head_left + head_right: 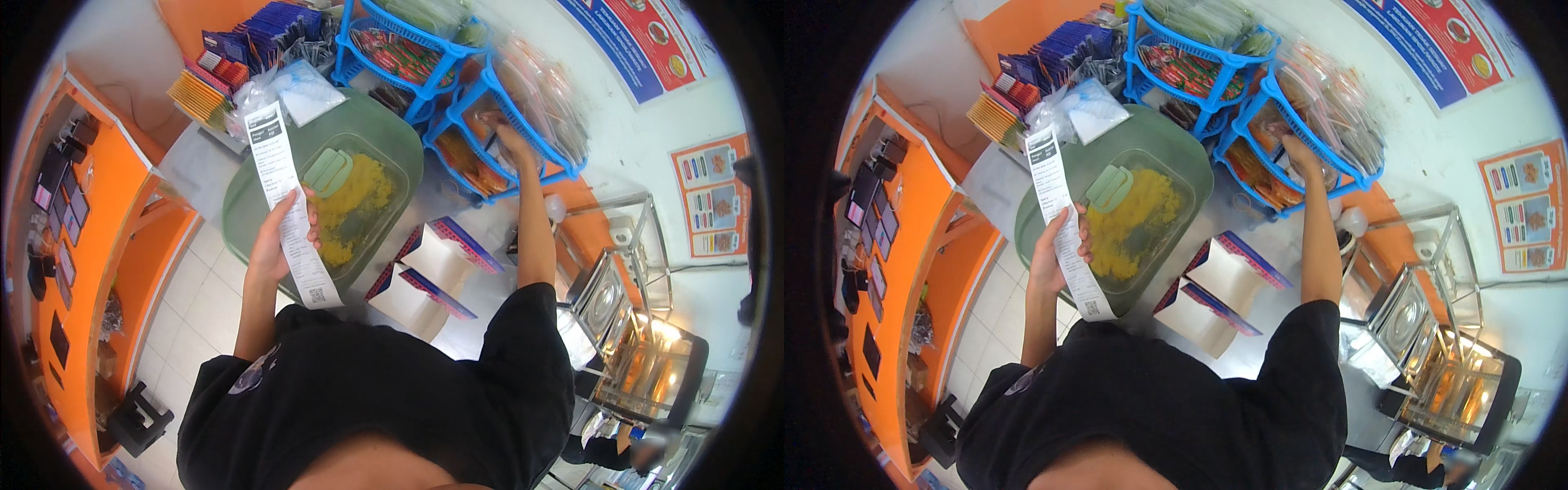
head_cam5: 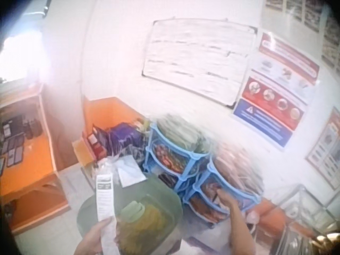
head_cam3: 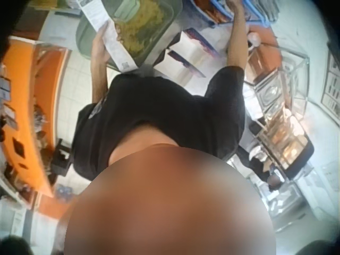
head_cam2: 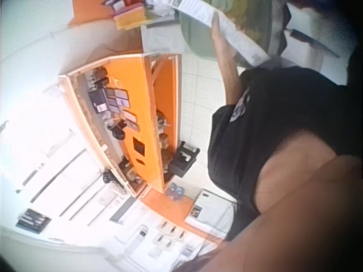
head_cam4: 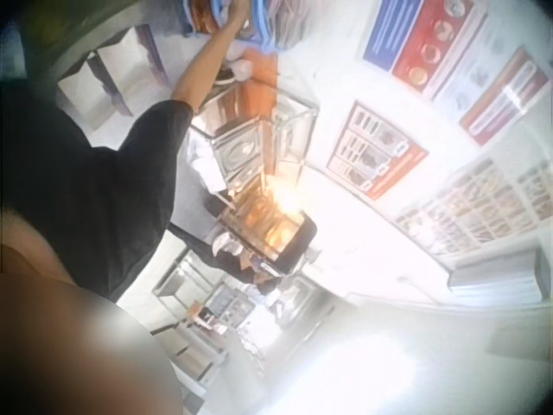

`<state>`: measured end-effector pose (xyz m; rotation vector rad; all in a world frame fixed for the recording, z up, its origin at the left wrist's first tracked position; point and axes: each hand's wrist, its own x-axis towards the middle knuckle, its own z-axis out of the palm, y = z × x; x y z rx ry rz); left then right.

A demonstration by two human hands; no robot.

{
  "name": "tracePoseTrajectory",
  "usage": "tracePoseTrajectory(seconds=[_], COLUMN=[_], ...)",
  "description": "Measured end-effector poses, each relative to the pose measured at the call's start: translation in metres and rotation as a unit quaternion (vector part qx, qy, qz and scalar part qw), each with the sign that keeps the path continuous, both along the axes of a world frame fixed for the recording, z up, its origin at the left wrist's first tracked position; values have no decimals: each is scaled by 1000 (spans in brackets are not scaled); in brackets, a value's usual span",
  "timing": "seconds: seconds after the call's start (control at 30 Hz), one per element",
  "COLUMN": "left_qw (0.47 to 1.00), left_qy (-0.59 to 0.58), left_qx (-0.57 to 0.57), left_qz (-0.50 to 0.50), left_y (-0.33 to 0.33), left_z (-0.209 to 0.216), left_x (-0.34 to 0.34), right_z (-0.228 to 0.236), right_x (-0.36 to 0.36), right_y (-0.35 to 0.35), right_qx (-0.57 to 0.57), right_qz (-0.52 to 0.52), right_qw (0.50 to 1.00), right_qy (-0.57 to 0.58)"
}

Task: The person assembles a takeout meal by scooping yellow food into a box, adding white buns, and writing on a receipt. They then close the box and place it on the counter.

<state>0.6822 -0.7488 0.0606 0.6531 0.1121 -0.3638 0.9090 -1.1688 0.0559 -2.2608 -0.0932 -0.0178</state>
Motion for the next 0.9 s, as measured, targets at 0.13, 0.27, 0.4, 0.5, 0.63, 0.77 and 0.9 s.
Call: tracePoseTrajectory(seconds=[0.13,0.27,0.4,0.5,0.63,0.77,0.9], left_qw=[1000,999,998,998,998,998,998], left_qy=[24,23,18,34,25,29,42], left_qx=[17,21,13,18,22,24,33], left_qz=[-1,-24,-51,-58,-59,-55,-44], left_y=[-9,-21,-27,-31,-33,-32,-32], left_z=[-4,-4,-3,-3,-3,-3,-3], left_x=[13,16,14,9,1,-8,-13], right_z=[-6,-5,-10,-19,-29,-31,-19], right_x=[6,9,6,-2,-16,-21,-30], right_y=[5,1,-1,1,2,4,8], right_qx=[-218,-255,-265,-328,-362,-312,-258], right_qz=[-54,9,1,-12,-7,-6,2], right_qw=[964,966,953,921,857,862,910], right_qy=[-146,-52,-148,-208,-367,-399,-325])
